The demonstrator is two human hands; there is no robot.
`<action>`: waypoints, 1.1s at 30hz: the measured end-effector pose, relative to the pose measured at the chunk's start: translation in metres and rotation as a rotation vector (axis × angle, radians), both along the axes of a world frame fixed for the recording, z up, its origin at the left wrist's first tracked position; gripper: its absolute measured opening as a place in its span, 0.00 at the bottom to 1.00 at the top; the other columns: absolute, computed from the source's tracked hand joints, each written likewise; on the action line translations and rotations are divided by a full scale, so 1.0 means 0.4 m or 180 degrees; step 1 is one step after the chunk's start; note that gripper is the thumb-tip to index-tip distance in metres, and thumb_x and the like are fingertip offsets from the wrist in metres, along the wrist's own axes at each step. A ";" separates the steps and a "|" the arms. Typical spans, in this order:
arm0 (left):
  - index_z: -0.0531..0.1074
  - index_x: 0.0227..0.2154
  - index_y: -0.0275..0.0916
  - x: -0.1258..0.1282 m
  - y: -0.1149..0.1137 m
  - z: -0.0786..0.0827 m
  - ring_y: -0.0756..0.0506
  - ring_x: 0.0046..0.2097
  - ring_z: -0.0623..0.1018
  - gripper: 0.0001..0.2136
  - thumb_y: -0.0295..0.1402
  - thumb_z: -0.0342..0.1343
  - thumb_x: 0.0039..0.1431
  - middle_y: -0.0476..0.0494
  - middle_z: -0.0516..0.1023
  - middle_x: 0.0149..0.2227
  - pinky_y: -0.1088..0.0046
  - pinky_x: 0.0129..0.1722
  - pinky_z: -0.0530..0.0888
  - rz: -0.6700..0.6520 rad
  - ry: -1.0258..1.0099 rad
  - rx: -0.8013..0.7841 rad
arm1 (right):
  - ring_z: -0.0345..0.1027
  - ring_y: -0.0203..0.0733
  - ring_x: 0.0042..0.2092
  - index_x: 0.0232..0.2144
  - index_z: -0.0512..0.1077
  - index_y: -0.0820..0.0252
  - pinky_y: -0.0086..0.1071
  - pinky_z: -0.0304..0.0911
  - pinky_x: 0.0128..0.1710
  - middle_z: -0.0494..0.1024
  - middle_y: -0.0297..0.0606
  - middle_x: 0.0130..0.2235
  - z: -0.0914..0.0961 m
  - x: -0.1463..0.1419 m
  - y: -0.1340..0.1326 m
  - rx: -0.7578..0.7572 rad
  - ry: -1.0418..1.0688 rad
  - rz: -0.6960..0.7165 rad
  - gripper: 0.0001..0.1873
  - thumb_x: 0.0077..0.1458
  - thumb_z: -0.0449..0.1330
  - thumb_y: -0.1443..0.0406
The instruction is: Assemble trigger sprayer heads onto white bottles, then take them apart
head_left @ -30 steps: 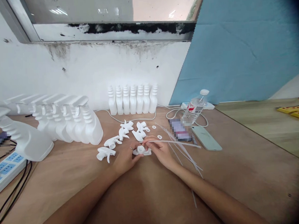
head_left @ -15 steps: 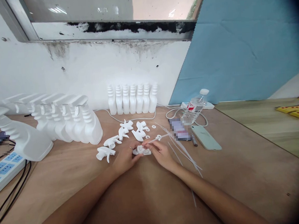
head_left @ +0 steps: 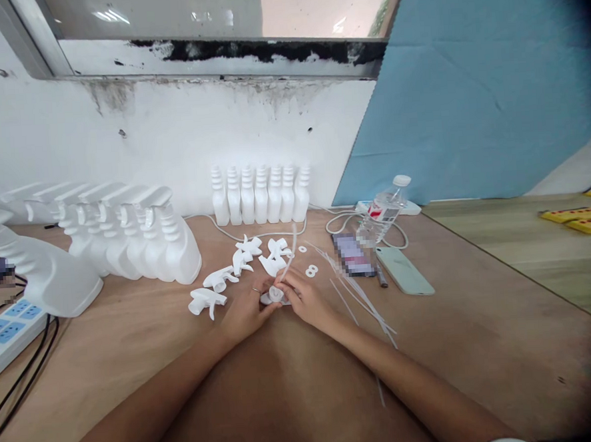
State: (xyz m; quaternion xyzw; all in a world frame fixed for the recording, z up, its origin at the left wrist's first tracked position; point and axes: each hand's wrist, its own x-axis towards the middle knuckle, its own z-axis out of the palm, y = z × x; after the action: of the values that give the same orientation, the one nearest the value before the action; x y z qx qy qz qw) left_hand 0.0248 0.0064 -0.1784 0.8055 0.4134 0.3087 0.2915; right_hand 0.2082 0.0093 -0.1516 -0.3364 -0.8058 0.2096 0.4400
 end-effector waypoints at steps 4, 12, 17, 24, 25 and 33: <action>0.65 0.52 0.41 0.000 -0.001 0.007 0.41 0.48 0.76 0.19 0.40 0.55 0.60 0.41 0.76 0.49 0.64 0.47 0.72 -0.0024 0.0010 0.0116 | 0.63 0.39 0.36 0.29 0.66 0.58 0.33 0.58 0.38 0.69 0.36 0.31 -0.004 -0.005 0.007 -0.0055 0.0011 0.0039 0.11 0.64 0.50 0.66; 0.69 0.46 0.38 -0.003 0.007 -0.001 0.42 0.41 0.77 0.15 0.41 0.54 0.60 0.42 0.78 0.42 0.65 0.43 0.72 0.0063 0.0187 0.0043 | 0.60 0.40 0.34 0.25 0.64 0.58 0.35 0.57 0.38 0.67 0.35 0.28 -0.016 -0.017 0.021 0.0094 -0.0028 0.0249 0.14 0.64 0.49 0.66; 0.65 0.52 0.40 -0.002 0.005 0.005 0.42 0.42 0.76 0.18 0.38 0.55 0.60 0.41 0.77 0.46 0.64 0.43 0.71 0.0062 -0.0014 -0.0046 | 0.66 0.41 0.41 0.33 0.73 0.57 0.36 0.60 0.44 0.74 0.39 0.35 -0.033 0.001 0.018 -0.0261 0.0291 0.0145 0.11 0.64 0.53 0.62; 0.60 0.43 0.41 0.003 -0.009 0.015 0.48 0.33 0.74 0.14 0.36 0.56 0.57 0.49 0.75 0.36 0.72 0.34 0.71 0.0179 -0.0835 -0.0528 | 0.70 0.40 0.40 0.37 0.76 0.57 0.33 0.63 0.43 0.77 0.38 0.37 -0.023 0.037 0.010 -0.1362 0.1244 -0.0238 0.14 0.59 0.57 0.54; 0.60 0.41 0.41 0.003 -0.010 0.016 0.49 0.32 0.73 0.14 0.36 0.57 0.56 0.50 0.74 0.34 0.73 0.33 0.70 0.0261 -0.0872 -0.0560 | 0.69 0.38 0.37 0.34 0.76 0.58 0.31 0.63 0.40 0.76 0.36 0.33 -0.023 0.040 0.014 -0.1545 0.1457 -0.0345 0.15 0.58 0.58 0.53; 0.62 0.40 0.41 -0.006 -0.014 0.010 0.44 0.48 0.74 0.10 0.28 0.56 0.57 0.42 0.74 0.46 0.63 0.50 0.70 0.0166 -0.1098 0.0438 | 0.52 0.30 0.15 0.17 0.67 0.62 0.25 0.41 0.13 0.61 0.30 0.13 -0.038 0.065 0.023 -0.3581 0.1750 0.0269 0.27 0.54 0.57 0.46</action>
State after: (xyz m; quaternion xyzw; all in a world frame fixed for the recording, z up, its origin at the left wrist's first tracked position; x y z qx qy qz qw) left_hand 0.0222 0.0007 -0.1743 0.7477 0.3558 0.4773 0.2942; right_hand 0.2342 0.0183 -0.1667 -0.4181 -0.4421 0.6977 0.3780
